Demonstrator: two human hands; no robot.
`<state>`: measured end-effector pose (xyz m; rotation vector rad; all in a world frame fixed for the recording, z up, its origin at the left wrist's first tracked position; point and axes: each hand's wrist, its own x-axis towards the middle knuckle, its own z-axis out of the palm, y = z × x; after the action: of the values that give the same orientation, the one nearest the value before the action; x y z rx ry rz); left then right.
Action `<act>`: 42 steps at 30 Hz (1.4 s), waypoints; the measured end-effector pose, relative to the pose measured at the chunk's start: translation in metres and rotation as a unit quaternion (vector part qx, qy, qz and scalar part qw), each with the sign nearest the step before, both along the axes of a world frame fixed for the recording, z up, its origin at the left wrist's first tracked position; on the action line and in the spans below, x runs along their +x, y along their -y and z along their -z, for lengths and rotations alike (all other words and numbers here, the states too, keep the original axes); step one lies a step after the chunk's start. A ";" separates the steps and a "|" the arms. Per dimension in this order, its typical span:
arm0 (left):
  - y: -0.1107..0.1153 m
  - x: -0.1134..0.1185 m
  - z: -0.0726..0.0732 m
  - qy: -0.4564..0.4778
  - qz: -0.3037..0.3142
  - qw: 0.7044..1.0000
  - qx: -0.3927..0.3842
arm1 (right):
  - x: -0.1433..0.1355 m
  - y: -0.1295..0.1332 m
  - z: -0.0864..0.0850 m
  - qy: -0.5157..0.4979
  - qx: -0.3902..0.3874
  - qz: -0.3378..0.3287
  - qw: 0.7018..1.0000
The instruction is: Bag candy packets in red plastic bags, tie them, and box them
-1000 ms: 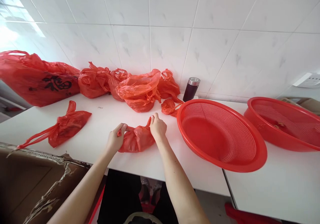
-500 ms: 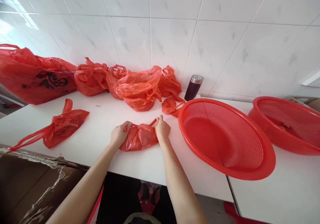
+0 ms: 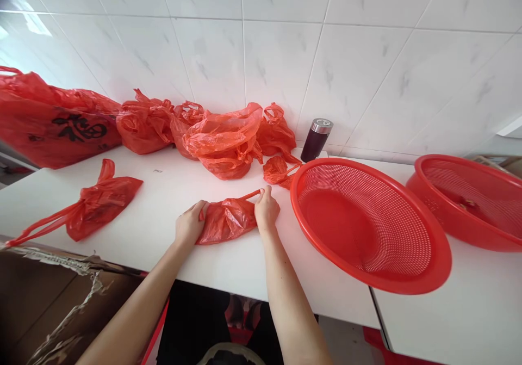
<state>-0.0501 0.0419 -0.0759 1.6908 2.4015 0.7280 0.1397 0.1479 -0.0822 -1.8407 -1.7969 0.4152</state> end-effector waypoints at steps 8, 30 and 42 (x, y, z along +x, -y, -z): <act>0.044 0.003 0.000 0.073 0.020 0.994 0.085 | 0.008 -0.003 -0.001 -0.161 0.026 0.019 0.986; 0.064 0.022 -0.101 0.038 0.037 0.998 -0.042 | 0.015 0.006 -0.019 -0.531 0.076 -0.123 0.835; 0.018 0.070 -0.072 0.170 0.081 0.982 -0.018 | 0.019 0.016 -0.036 -0.680 -0.012 -0.200 0.706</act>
<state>0.0196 0.0240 -0.0035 1.5761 2.0090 0.8621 0.1591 0.1317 -0.0459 -0.5712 -0.9828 1.4671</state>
